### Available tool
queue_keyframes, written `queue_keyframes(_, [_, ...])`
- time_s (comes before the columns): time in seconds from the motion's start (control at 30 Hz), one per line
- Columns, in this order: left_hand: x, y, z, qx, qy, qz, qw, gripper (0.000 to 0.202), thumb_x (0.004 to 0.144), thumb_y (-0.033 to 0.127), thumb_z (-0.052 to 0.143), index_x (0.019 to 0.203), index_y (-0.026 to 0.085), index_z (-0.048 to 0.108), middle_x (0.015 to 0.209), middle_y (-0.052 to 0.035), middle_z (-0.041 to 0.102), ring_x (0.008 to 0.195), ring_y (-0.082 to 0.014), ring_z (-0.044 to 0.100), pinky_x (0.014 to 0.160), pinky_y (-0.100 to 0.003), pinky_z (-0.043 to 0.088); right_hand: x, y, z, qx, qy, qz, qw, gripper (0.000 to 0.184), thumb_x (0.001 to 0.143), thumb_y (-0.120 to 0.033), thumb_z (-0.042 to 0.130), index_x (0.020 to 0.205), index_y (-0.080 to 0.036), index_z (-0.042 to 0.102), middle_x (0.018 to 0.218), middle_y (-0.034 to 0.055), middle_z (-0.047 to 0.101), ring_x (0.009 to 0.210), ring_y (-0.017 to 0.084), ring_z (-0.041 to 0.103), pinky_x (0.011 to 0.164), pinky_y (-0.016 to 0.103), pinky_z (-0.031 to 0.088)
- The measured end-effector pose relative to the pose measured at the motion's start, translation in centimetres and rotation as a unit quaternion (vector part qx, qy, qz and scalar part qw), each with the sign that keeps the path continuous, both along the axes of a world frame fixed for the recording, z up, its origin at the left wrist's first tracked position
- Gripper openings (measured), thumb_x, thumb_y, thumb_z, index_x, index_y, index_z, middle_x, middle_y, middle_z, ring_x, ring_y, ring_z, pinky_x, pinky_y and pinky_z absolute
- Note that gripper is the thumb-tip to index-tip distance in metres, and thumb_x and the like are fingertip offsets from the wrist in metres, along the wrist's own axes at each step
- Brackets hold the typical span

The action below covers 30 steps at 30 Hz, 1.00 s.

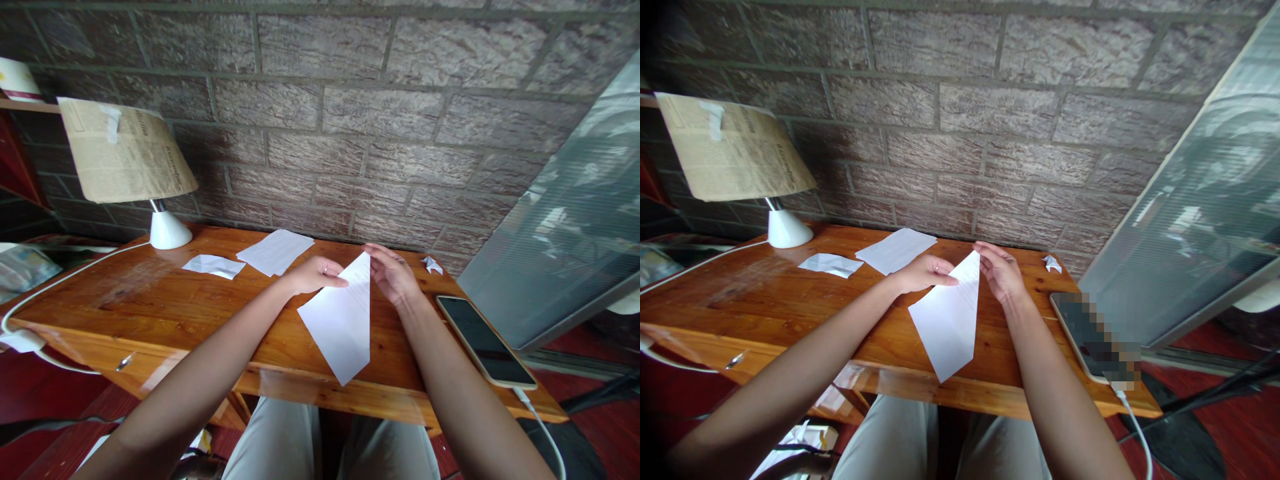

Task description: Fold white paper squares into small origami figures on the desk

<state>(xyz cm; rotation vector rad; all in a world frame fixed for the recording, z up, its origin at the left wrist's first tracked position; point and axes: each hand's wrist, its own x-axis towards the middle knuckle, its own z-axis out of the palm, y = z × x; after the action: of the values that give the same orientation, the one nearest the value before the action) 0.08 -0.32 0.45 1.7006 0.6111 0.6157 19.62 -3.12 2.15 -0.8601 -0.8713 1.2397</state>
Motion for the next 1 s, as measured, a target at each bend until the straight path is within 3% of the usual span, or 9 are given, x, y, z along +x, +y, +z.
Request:
queue_keyframes(0.27, [0.1,-0.3,0.2,-0.026,-0.028,0.004,0.999,0.040,0.064,0.040,0.081,0.091,0.012,0.074,0.086,-0.0080,0.074,0.071,-0.0186,0.066,0.067,-0.028,0.049,-0.3,-0.3,0.2,-0.001,-0.024,-0.005,1.000,0.031,0.054,-0.036,0.088,0.076,-0.022,0.071,0.085,0.0009,0.075,0.079,0.017,0.067,0.070,0.027,0.051])
queue_keyframes(0.43, [0.1,-0.1,0.2,-0.024,-0.074,0.057,0.995,0.037,0.064,0.040,0.081,0.089,0.013,0.074,0.086,-0.0081,0.075,0.070,-0.0193,0.067,0.063,-0.028,0.049,-0.2,-0.2,0.0,-0.005,-0.069,0.007,0.998,0.033,0.061,-0.047,0.083,0.078,-0.022,0.071,0.087,0.0032,0.076,0.079,0.018,0.069,0.069,0.027,0.053])
queue_keyframes(0.6, [-0.3,0.6,0.0,-0.046,-0.154,0.151,0.975,0.041,0.061,0.038,0.084,0.091,0.011,0.074,0.088,-0.0091,0.075,0.074,-0.0210,0.068,0.072,-0.032,0.051,-0.6,-0.5,-0.9,-0.031,-0.172,0.096,0.980,0.035,0.062,-0.040,0.085,0.088,-0.019,0.076,0.086,0.0047,0.077,0.071,0.017,0.069,0.067,0.027,0.054])
queue_keyframes(0.7, [-0.5,0.9,0.0,-0.052,-0.186,0.189,0.963,0.043,0.059,0.037,0.085,0.091,0.010,0.074,0.089,-0.0093,0.075,0.074,-0.0206,0.068,0.074,-0.033,0.051,-0.8,-0.6,-1.2,-0.050,-0.194,0.105,0.974,0.035,0.061,-0.039,0.084,0.088,-0.017,0.077,0.084,0.0060,0.077,0.065,0.018,0.069,0.062,0.028,0.054])
queue_keyframes(0.87, [-0.5,1.0,-0.1,-0.071,-0.210,0.177,0.959,0.044,0.059,0.037,0.085,0.093,0.010,0.074,0.088,-0.0091,0.075,0.072,-0.0193,0.067,0.071,-0.032,0.051,-0.7,-0.6,-1.1,-0.060,-0.199,0.080,0.975,0.036,0.057,-0.040,0.087,0.083,-0.016,0.078,0.077,0.0065,0.077,0.058,0.018,0.067,0.056,0.028,0.053])
queue_keyframes(1.0, [-0.7,1.3,-0.2,-0.076,-0.219,0.186,0.955,0.044,0.059,0.036,0.085,0.093,0.011,0.074,0.088,-0.0090,0.075,0.071,-0.0190,0.067,0.069,-0.031,0.051,-0.6,-0.6,-1.0,-0.048,-0.197,0.107,0.973,0.036,0.061,-0.042,0.085,0.086,-0.017,0.079,0.080,0.0068,0.077,0.060,0.018,0.068,0.055,0.027,0.053])
